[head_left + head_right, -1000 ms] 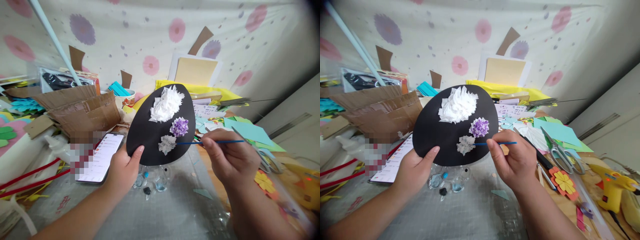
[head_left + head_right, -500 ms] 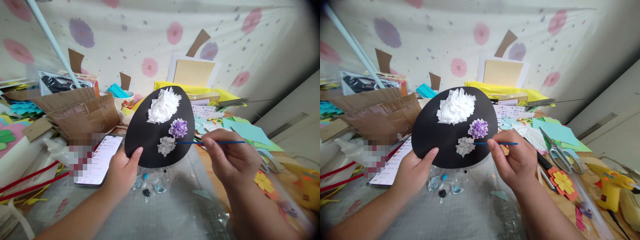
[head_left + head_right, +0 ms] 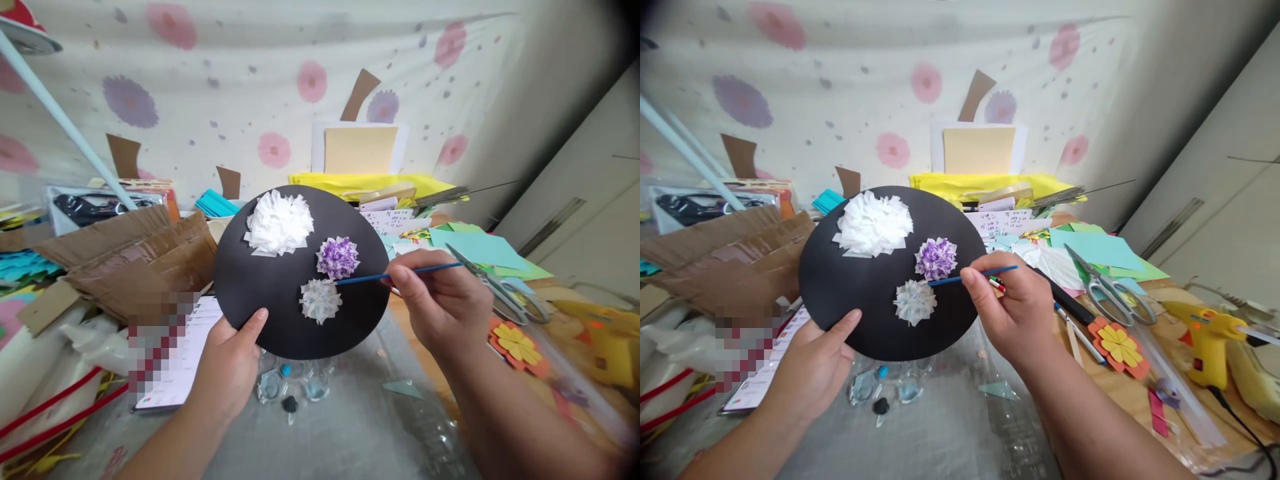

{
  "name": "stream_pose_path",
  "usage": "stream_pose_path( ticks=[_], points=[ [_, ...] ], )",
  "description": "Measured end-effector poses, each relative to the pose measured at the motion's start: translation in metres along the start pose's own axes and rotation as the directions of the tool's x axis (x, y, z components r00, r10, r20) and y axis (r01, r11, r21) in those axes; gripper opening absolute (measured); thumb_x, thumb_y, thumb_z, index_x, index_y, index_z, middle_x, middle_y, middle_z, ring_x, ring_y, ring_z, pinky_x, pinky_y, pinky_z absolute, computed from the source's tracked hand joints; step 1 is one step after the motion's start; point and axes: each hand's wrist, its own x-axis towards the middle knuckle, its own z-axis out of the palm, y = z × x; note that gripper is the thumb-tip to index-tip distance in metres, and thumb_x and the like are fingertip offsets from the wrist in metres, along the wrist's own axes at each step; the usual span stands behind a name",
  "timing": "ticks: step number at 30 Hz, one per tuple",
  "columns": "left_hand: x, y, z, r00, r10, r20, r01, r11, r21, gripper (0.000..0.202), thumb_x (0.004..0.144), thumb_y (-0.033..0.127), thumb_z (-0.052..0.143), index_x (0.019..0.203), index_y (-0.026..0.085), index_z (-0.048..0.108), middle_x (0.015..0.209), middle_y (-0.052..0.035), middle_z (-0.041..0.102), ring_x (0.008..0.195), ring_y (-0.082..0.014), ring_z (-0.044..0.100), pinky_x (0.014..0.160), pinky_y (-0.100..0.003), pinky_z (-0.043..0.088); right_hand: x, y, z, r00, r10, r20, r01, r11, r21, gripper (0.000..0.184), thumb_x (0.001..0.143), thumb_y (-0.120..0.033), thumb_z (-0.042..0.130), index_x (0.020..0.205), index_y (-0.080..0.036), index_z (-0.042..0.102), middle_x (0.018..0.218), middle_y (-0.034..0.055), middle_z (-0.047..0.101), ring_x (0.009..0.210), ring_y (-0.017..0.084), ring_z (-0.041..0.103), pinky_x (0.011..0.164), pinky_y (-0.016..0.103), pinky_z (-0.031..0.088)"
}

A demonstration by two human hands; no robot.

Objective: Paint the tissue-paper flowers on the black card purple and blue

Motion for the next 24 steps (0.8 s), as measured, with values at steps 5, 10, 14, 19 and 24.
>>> stream_pose_path(
  ticks=[5, 10, 14, 19, 24],
  points=[
    [0.001, 0.012, 0.008, 0.995, -0.084, 0.048, 0.093, 0.969, -0.229, 0.059, 0.077, 0.021, 0.078, 0.134, 0.029, 0.061, 0.136, -0.0022, 0.067, 0.142, -0.0259, 0.043, 0.121, -0.040, 0.028, 0.001, -0.001, -0.003, 0.999, -0.040, -0.013, 0.041, 0.994, 0.105, 0.007, 0.091, -0.017, 0.063, 0.091, -0.023, 0.066, 0.080, 0.0009, 0.069, 0.075, 0.016, 0.065, 0.066, 0.031, 0.052],
    [0.002, 0.016, 0.011, 0.990, -0.130, 0.050, 0.138, 0.954, -0.267, 0.064, 0.074, 0.017, 0.078, 0.134, 0.031, 0.060, 0.134, -0.0023, 0.068, 0.139, -0.0274, 0.048, 0.116, -0.044, 0.038, 0.000, -0.003, -0.005, 0.995, -0.089, 0.034, 0.081, 0.978, 0.193, 0.012, 0.091, -0.014, 0.061, 0.095, -0.024, 0.065, 0.082, 0.0015, 0.069, 0.077, 0.018, 0.067, 0.070, 0.035, 0.053],
    [0.002, 0.015, 0.010, 0.988, -0.143, 0.058, 0.153, 0.948, -0.279, 0.067, 0.076, 0.016, 0.077, 0.139, 0.029, 0.057, 0.136, -0.0048, 0.067, 0.139, -0.0276, 0.047, 0.117, -0.045, 0.037, 0.001, -0.004, -0.005, 0.998, -0.047, 0.030, 0.040, 0.981, 0.189, 0.009, 0.091, -0.017, 0.061, 0.093, -0.024, 0.066, 0.080, 0.0017, 0.069, 0.075, 0.018, 0.066, 0.068, 0.035, 0.053],
    [0.002, 0.015, 0.009, 0.988, -0.141, 0.063, 0.153, 0.942, -0.298, 0.068, 0.076, 0.016, 0.077, 0.140, 0.030, 0.056, 0.138, -0.0053, 0.065, 0.139, -0.0289, 0.047, 0.117, -0.046, 0.036, 0.001, -0.001, -0.005, 1.000, 0.004, 0.014, -0.006, 0.985, 0.173, 0.007, 0.091, -0.020, 0.062, 0.091, -0.025, 0.067, 0.079, 0.0012, 0.069, 0.073, 0.017, 0.065, 0.067, 0.034, 0.052],
    [0.002, 0.016, 0.011, 0.989, -0.139, 0.046, 0.147, 0.937, -0.316, 0.064, 0.078, 0.011, 0.074, 0.137, 0.029, 0.059, 0.140, -0.0049, 0.063, 0.139, -0.0279, 0.047, 0.117, -0.044, 0.036, -0.001, 0.002, -0.005, 0.998, 0.022, 0.052, -0.033, 0.973, 0.226, 0.009, 0.092, -0.022, 0.062, 0.095, -0.027, 0.069, 0.084, 0.0024, 0.071, 0.080, 0.020, 0.067, 0.072, 0.037, 0.054]
  ],
)
